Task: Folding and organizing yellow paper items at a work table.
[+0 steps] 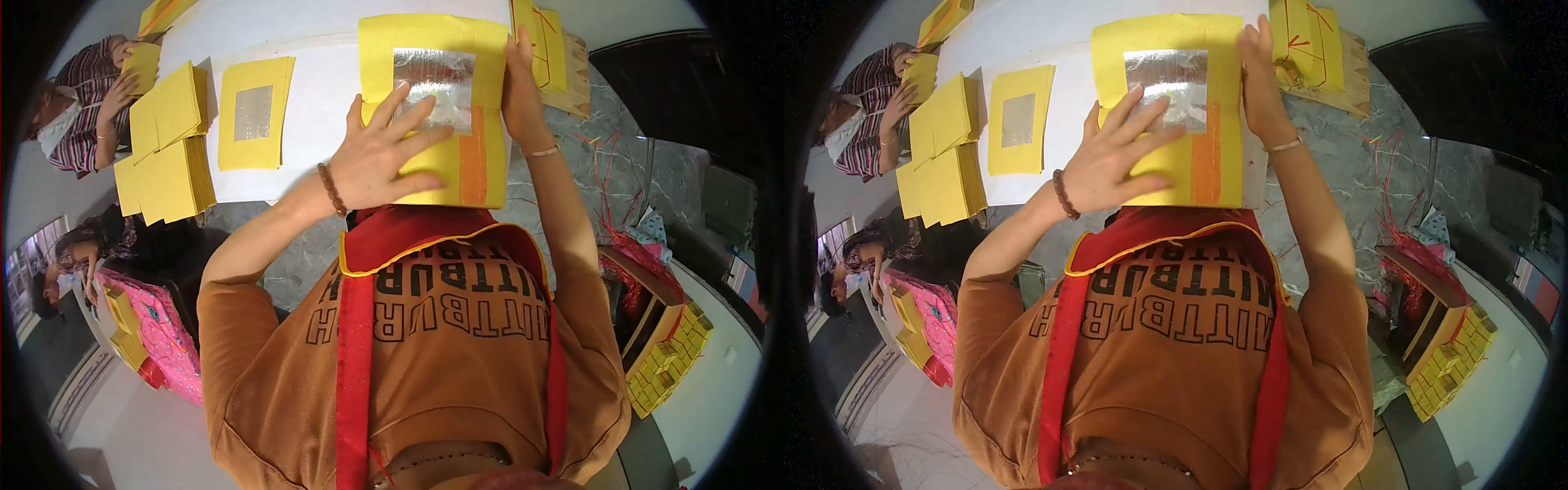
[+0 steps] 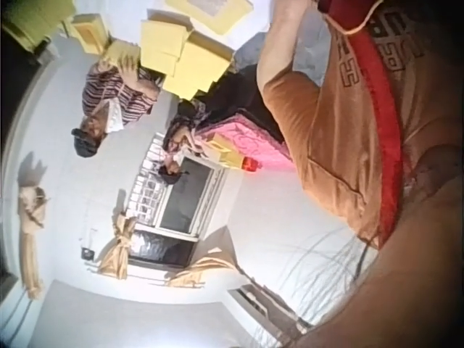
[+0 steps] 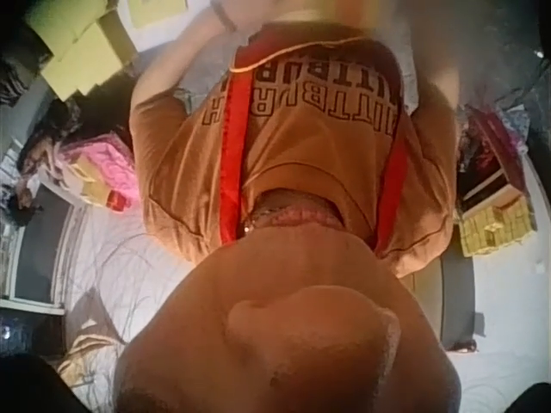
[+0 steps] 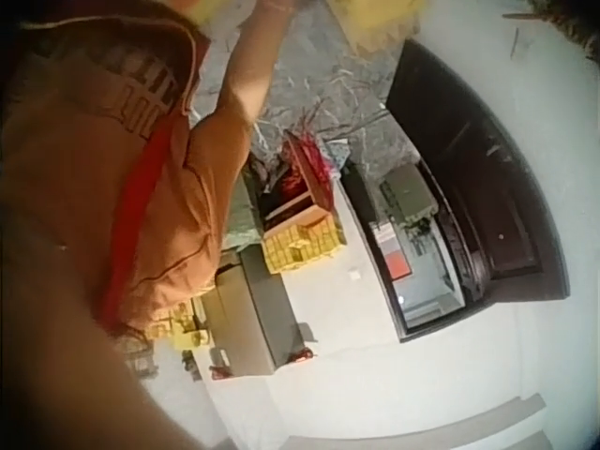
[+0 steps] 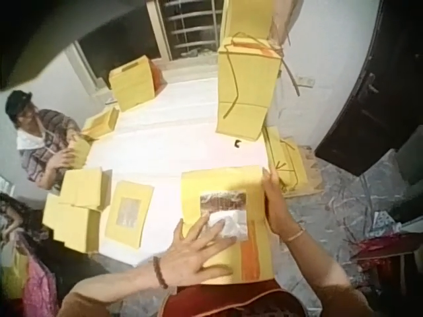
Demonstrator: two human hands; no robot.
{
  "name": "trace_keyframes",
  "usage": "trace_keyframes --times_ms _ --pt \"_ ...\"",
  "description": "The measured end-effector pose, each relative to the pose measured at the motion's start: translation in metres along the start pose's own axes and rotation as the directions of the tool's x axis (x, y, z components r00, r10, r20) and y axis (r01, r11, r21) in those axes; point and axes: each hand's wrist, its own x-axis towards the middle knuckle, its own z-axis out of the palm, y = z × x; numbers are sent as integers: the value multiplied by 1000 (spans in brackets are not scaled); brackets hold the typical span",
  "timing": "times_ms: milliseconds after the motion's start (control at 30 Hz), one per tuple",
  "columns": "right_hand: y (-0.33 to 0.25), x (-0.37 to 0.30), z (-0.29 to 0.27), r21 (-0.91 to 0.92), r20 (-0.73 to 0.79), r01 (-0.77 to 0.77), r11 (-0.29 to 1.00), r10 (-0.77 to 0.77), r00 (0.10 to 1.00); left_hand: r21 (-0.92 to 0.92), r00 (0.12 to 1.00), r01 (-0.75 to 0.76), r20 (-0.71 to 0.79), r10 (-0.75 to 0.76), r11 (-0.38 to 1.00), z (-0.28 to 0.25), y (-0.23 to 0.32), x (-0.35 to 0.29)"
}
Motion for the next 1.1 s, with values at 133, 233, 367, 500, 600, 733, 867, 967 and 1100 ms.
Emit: trace_keyframes --times_ms 133,233,367,500,600,733,867,967,1100 --pt "13 -33 -9 -13 17 -9 1000 9 1000 -361 943 -47 -323 -77 931 10 -18 -9" --pt "22 -64 -15 -32 34 -23 999 24 999 -939 829 33 -167 -534 344 20 -25 -12" --pt "56 -88 -20 109 9 -161 981 161 987 -997 861 -50 -9 -508 -66 81 -50 -12" --pt "71 -96 2 305 -168 -530 792 592 788 -996 827 51 83 -556 -72 109 -51 -21" --pt "84 -101 -24 262 -172 -445 856 495 852 -989 824 100 143 -549 -107 114 -40 -14" --pt "132 -96 -88 304 275 -145 942 59 960 -975 797 189 222 -562 -117 123 -28 -3" --pt "126 -83 -70 281 233 -230 932 166 958 -972 761 162 234 -605 -172 125 -19 -7" --pt "106 -83 -70 253 140 -259 932 230 963 -977 785 152 212 -582 -150 116 -15 -5" --pt "75 -85 -69 235 10 -276 932 281 960 -999 770 -15 -42 -637 47 133 -48 -15"
